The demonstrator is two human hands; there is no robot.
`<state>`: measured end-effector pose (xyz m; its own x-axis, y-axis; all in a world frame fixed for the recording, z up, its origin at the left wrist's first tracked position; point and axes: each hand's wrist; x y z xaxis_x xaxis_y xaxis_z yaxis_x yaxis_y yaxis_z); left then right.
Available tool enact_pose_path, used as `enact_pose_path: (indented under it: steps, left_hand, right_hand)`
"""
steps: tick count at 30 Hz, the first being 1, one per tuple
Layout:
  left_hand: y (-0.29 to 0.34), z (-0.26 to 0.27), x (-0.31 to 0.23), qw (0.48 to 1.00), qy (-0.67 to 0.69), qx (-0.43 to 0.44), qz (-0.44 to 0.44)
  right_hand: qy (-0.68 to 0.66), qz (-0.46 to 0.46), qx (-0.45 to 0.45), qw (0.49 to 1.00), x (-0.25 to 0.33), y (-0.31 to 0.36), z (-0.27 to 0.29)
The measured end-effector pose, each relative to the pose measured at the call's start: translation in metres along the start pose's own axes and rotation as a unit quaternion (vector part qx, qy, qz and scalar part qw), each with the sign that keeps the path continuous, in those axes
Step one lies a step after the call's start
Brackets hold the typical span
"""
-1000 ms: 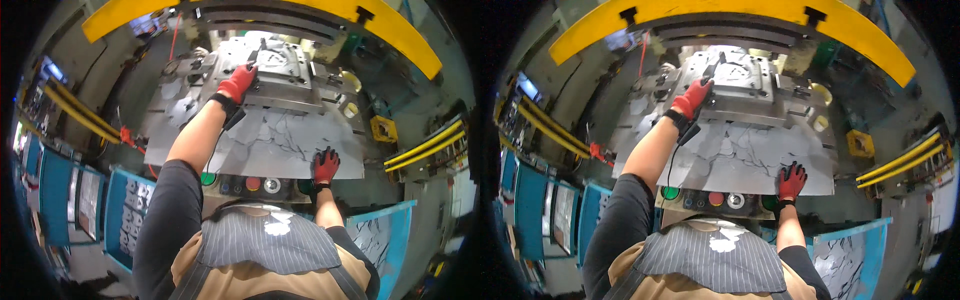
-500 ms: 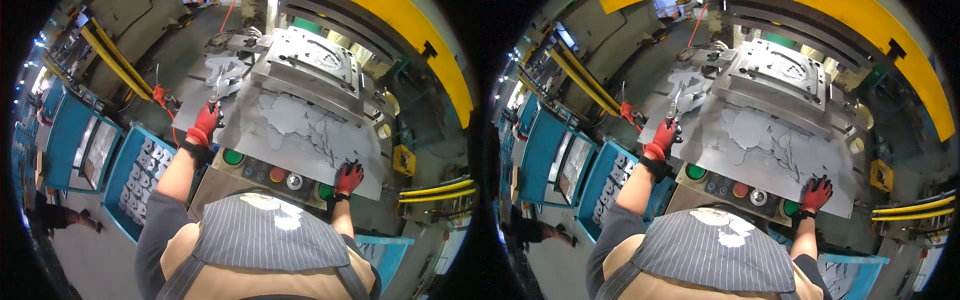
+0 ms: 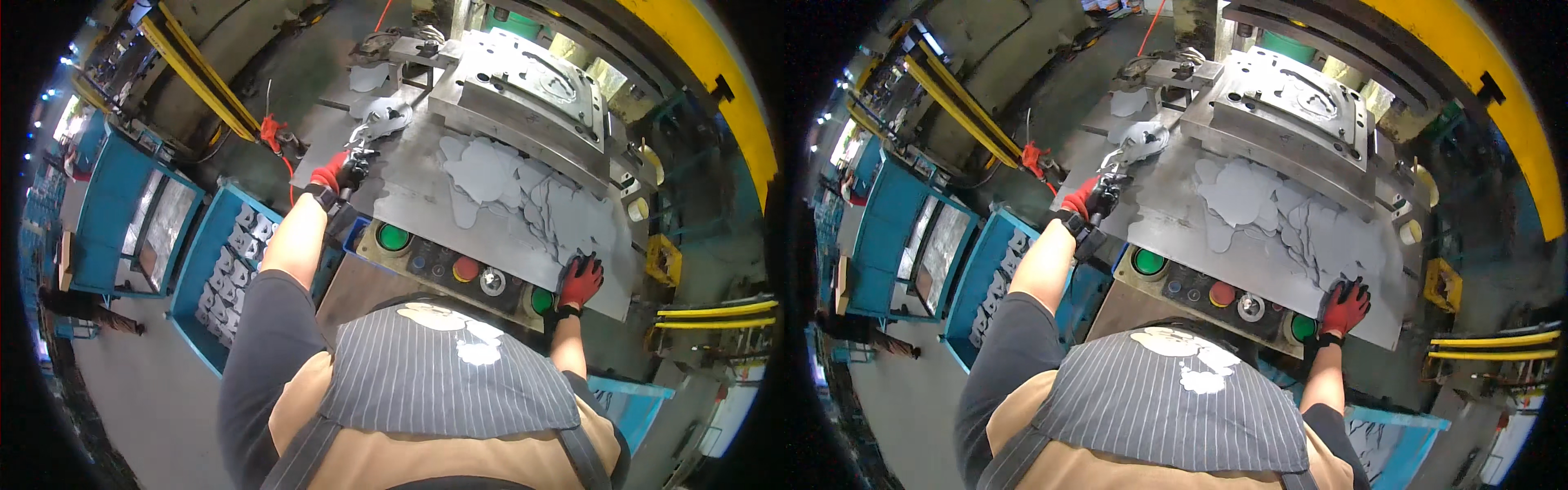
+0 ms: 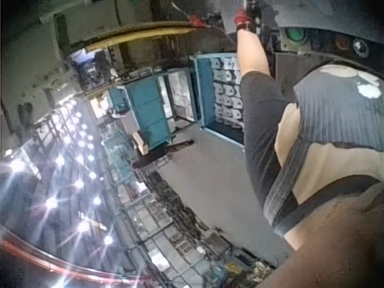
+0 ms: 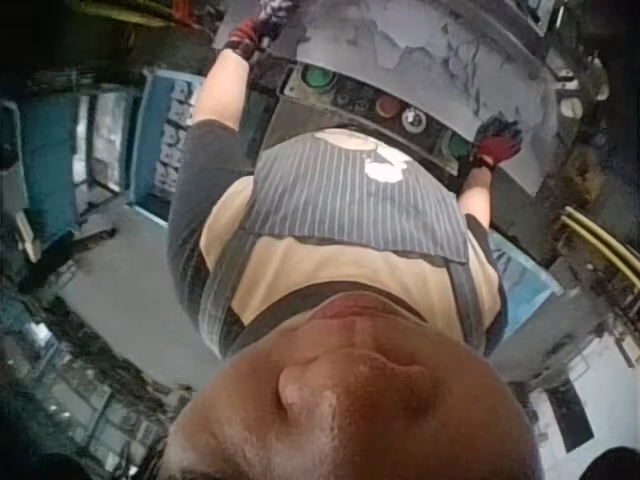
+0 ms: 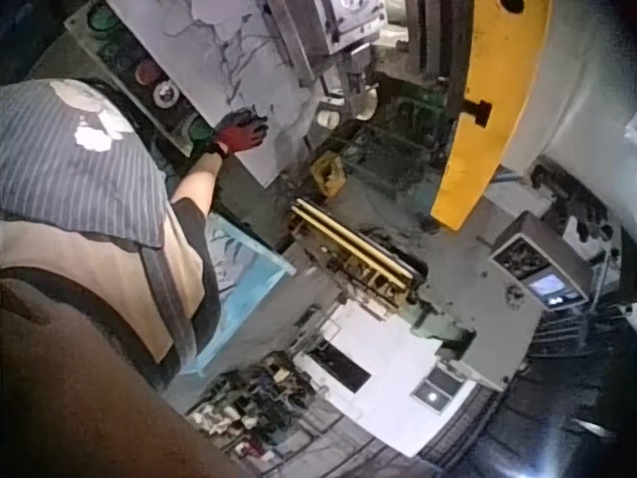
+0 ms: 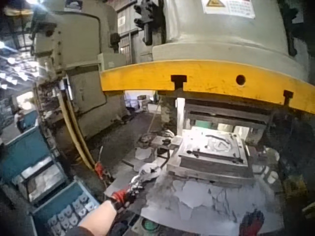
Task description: Operating an industrial press machine to form metal components.
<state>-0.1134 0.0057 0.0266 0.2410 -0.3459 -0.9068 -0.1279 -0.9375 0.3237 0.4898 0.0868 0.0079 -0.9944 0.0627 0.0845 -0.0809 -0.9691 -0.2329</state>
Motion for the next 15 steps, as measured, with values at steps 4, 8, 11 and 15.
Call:
enact_pose_path:
  steps: [4, 8, 11, 15]
  left_hand:
    - [0.017, -0.051, -0.043, 0.983, 0.139, 0.041, -0.11]
    - [-0.02, -0.015, -0.026, 0.982, -0.119, -0.099, -0.106]
    - [-0.066, 0.045, 0.001, 0.941, -0.281, -0.181, -0.052]
    - [-0.073, 0.096, 0.026, 0.836, -0.477, -0.262, -0.061]
  right_hand:
    - [-0.003, 0.005, -0.013, 1.0, -0.012, 0.002, -0.006]
    - [-0.002, -0.019, 0.016, 1.0, -0.006, 0.001, -0.003]
    - [-0.077, -0.013, -0.002, 0.997, -0.006, -0.005, 0.001]
    - [-0.339, -0.032, -0.086, 0.936, 0.006, -0.012, 0.013]
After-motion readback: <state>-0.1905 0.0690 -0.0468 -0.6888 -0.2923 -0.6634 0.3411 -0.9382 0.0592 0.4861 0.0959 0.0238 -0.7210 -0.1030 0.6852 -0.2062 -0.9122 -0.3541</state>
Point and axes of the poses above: each hand's wrist, its own y-axis away from the middle knuckle, its own z-axis out of the back of the hand, x = y × z, and after that the axes turned 12 degrees about x, right-handed
